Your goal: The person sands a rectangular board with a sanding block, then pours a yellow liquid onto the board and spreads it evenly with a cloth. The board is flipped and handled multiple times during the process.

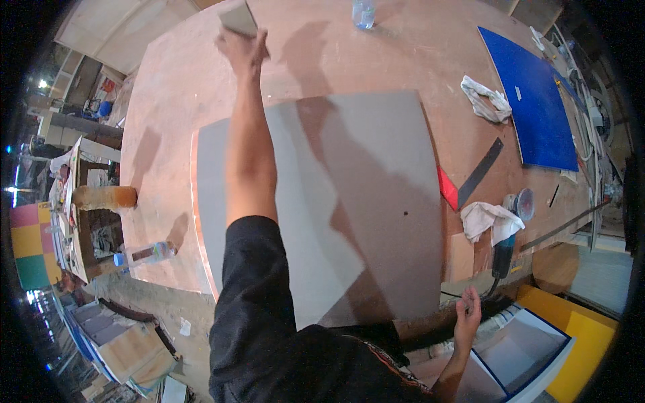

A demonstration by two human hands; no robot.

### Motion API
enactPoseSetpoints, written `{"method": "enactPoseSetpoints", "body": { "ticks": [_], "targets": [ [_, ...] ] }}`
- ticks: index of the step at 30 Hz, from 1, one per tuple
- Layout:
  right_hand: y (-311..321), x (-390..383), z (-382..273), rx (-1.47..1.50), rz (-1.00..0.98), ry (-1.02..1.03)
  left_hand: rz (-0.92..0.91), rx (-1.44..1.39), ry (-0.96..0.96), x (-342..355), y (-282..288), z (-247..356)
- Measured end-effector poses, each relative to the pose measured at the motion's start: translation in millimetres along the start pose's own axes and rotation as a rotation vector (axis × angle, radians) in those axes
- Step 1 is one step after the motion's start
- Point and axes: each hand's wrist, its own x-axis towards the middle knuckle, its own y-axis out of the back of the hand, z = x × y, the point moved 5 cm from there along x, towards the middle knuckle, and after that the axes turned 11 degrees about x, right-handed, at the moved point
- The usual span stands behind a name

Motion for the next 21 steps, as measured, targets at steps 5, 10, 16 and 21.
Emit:
{"method": "enactPoseSetpoints", "body": {
  "ticks": [5,10,16,21],
  "targets": [
    [-23,1,-51,0.081,-0.045,0.113,0.042,-0.412,0.037,18,85,64],
    [-85,-30,-127,0.183,-0.287,0.345,-0.780,-0.930,0.045,-251,288,207],
    [-141,-98,-114,-0.026,-0.689,0.597,-1.025,-0.773,0.533,-417,410,203],
    [-170,-134,-91,0.061,-0.606,0.560,-1.040,-0.750,0.554,-443,464,139]
  ]
}}
